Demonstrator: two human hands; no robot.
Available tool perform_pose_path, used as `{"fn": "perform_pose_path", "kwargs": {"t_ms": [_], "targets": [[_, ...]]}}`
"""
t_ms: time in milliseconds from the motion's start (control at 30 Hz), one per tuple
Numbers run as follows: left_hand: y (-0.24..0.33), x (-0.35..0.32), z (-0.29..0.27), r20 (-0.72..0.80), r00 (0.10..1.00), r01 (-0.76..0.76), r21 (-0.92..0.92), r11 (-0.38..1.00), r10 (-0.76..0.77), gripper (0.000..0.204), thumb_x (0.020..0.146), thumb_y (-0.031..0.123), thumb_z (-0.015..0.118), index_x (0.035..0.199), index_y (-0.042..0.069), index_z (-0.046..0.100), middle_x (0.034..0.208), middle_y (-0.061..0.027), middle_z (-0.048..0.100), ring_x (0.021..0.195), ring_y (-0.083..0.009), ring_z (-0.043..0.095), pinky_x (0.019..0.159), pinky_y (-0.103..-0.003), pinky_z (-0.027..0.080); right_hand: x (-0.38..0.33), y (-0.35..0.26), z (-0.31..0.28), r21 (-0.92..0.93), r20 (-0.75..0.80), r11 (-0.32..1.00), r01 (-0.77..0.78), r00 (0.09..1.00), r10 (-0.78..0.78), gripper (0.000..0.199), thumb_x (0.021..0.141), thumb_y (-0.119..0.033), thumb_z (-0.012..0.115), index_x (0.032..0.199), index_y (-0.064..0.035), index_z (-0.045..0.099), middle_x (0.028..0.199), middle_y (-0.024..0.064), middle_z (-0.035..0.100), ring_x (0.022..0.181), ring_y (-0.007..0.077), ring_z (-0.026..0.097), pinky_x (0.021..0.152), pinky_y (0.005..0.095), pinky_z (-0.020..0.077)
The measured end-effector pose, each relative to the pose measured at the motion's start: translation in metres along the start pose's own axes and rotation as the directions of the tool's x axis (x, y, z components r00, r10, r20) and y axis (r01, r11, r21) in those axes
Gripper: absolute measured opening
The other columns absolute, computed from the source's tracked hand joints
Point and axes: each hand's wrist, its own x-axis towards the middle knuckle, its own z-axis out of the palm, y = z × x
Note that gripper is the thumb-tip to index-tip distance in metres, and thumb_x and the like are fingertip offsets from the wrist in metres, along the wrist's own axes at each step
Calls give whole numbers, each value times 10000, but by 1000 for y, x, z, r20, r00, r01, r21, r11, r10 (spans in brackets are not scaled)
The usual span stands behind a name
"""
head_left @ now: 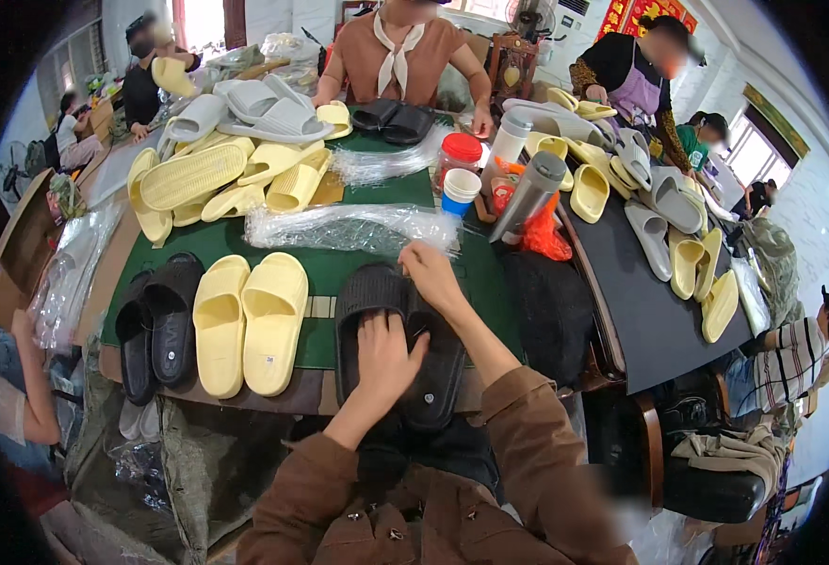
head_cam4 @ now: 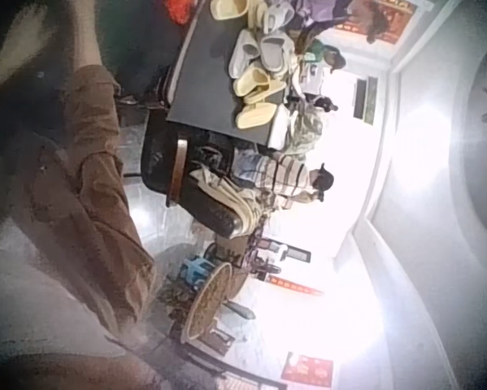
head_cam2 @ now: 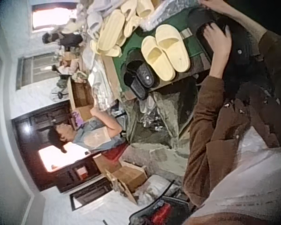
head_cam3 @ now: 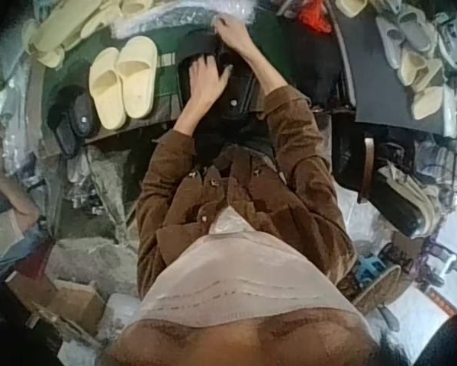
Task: The person assembles pairs of plastic slippers by inserting small metal fasteners into the soles. They handle yellow, black, and white slippers, picking them up, aligning them, and securing the fasteners by hand. The finished pairs are placed on the table.
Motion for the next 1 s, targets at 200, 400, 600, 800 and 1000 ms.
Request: {"fn": "perform_pose_path", "kwargs": {"t_ms": [200,400,600,800,1000], "targets": [[6,24,-56,-79,993,-94,-92,991,87,115,806,116,668,804,36,585,783,-111,609,751,-305,600,677,-432,475,-7,-1,-5,194,-54,980,-45,997,56,183,896,-161,518,830,-3,585,674,37,574,638,111,544,606,260,429],[-38,96,-12,9,994,-106,-261,960,112,218,827,45,607,1043,20,606,945,-150,672,892,-351,626,762,-385,496,-6,12,2,404,-3,914,-42,999,47,162,909,-155,529,850,-11,573,760,9,563,709,84,519,643,237,410],[-50,106,8,293,955,162,-629,760,39,201,861,62,597,1044,-15,624,881,-135,698,784,-191,659,724,-296,491,-12,18,-6,552,8,829,-93,994,106,153,916,-146,544,842,-15,576,770,-4,558,719,81,509,663,232,408],[-62,97,8,288,953,265,-653,710,-91,139,890,109,624,954,-14,639,803,-38,658,731,-100,583,674,-257,459,-19,1,6,541,-44,841,-28,997,61,147,907,-153,598,921,-12,636,796,-17,573,731,56,501,664,212,394],[-55,96,12,222,969,240,-720,651,-112,125,897,108,621,919,-14,640,747,1,610,684,-71,527,631,-232,425,-16,14,2,469,-84,881,59,996,-22,131,888,-115,620,984,-28,639,852,-27,569,766,42,489,670,195,383]]}}
